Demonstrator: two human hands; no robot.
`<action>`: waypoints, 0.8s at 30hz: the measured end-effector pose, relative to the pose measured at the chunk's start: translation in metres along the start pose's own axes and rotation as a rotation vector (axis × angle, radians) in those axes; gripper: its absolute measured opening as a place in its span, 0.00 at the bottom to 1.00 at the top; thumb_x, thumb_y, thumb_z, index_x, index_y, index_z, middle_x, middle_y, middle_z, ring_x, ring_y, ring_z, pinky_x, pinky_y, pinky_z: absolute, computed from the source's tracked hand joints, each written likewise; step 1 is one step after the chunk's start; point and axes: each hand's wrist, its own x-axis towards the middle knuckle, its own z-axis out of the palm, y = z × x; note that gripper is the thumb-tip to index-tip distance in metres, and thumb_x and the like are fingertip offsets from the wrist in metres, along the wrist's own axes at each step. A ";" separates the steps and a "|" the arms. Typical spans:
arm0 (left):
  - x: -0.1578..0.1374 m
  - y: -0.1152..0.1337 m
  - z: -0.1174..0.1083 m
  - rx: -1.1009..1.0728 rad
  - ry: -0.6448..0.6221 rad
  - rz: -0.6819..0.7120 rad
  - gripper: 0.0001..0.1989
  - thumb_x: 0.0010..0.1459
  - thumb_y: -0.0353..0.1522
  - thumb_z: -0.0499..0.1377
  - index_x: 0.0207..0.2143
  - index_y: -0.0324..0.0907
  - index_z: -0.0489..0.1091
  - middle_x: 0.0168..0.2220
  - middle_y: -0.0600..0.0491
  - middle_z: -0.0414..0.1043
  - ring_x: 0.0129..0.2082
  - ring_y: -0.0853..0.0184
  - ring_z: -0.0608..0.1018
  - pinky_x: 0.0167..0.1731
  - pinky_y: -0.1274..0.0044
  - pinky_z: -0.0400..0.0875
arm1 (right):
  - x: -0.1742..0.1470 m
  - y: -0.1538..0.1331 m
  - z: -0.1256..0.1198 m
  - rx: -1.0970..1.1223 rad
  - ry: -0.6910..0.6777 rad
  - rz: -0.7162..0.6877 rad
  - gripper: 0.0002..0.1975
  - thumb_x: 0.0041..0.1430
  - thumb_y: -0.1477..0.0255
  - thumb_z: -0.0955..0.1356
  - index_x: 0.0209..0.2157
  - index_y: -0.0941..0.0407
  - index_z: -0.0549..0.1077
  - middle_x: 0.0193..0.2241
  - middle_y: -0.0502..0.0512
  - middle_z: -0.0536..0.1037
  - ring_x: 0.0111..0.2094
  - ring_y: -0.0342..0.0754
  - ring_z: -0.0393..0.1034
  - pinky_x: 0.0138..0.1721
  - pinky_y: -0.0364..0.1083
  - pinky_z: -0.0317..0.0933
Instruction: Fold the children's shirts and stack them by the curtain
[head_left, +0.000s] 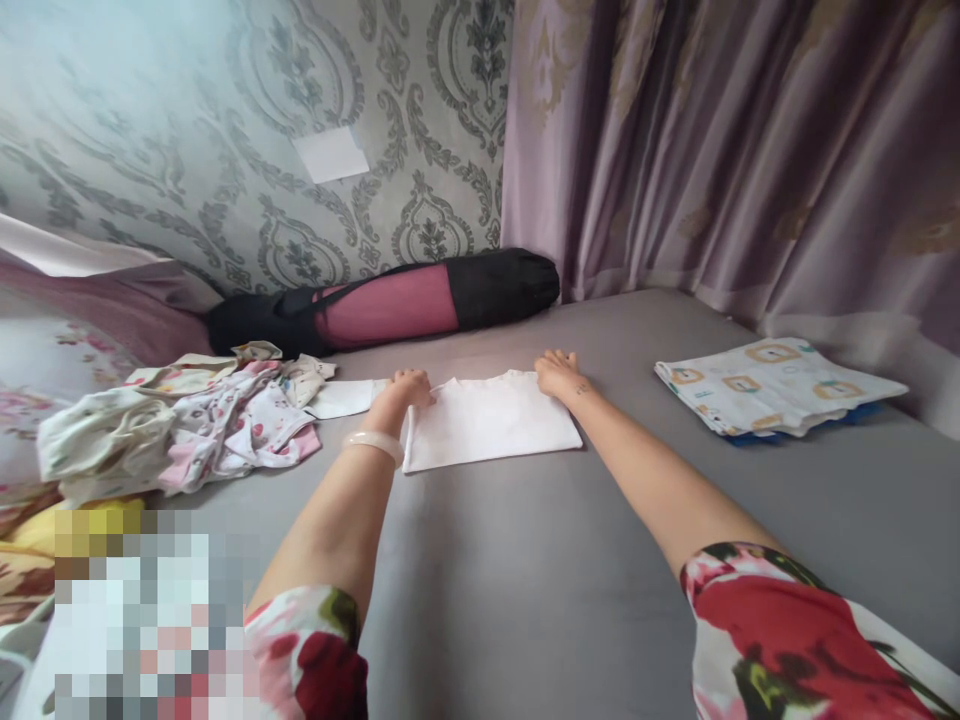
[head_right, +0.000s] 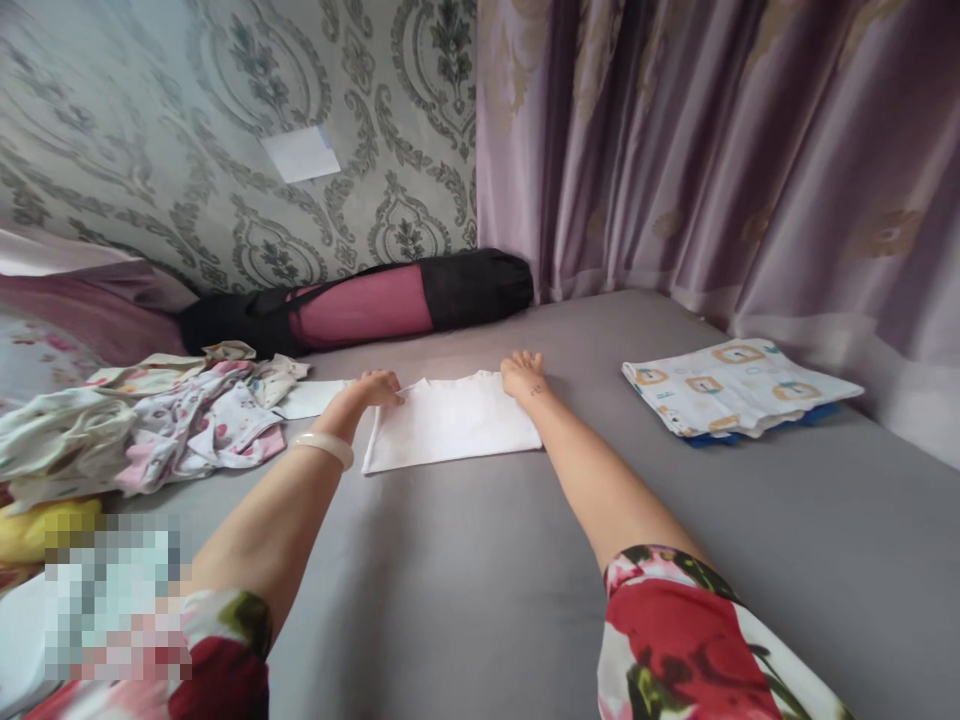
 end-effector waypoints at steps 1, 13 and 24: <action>0.000 0.000 0.001 0.001 0.003 -0.004 0.20 0.50 0.38 0.63 0.47 0.46 0.72 0.56 0.41 0.70 0.58 0.47 0.68 0.52 0.60 0.64 | 0.000 0.000 0.000 0.001 0.005 0.003 0.21 0.56 0.85 0.62 0.50 0.61 0.73 0.54 0.66 0.70 0.58 0.57 0.60 0.53 0.55 0.51; -0.029 -0.003 0.033 -0.064 0.331 0.115 0.16 0.54 0.32 0.55 0.46 0.45 0.71 0.48 0.44 0.76 0.54 0.50 0.67 0.52 0.59 0.53 | -0.032 0.002 0.014 0.018 0.215 -0.073 0.22 0.61 0.85 0.56 0.53 0.62 0.68 0.51 0.68 0.73 0.54 0.55 0.62 0.50 0.52 0.49; -0.059 -0.027 -0.018 -0.223 0.352 0.131 0.10 0.48 0.40 0.61 0.32 0.47 0.76 0.34 0.51 0.78 0.45 0.53 0.72 0.47 0.62 0.57 | -0.038 0.022 -0.025 0.098 0.228 -0.136 0.15 0.64 0.72 0.62 0.49 0.54 0.75 0.52 0.62 0.73 0.55 0.57 0.63 0.50 0.52 0.56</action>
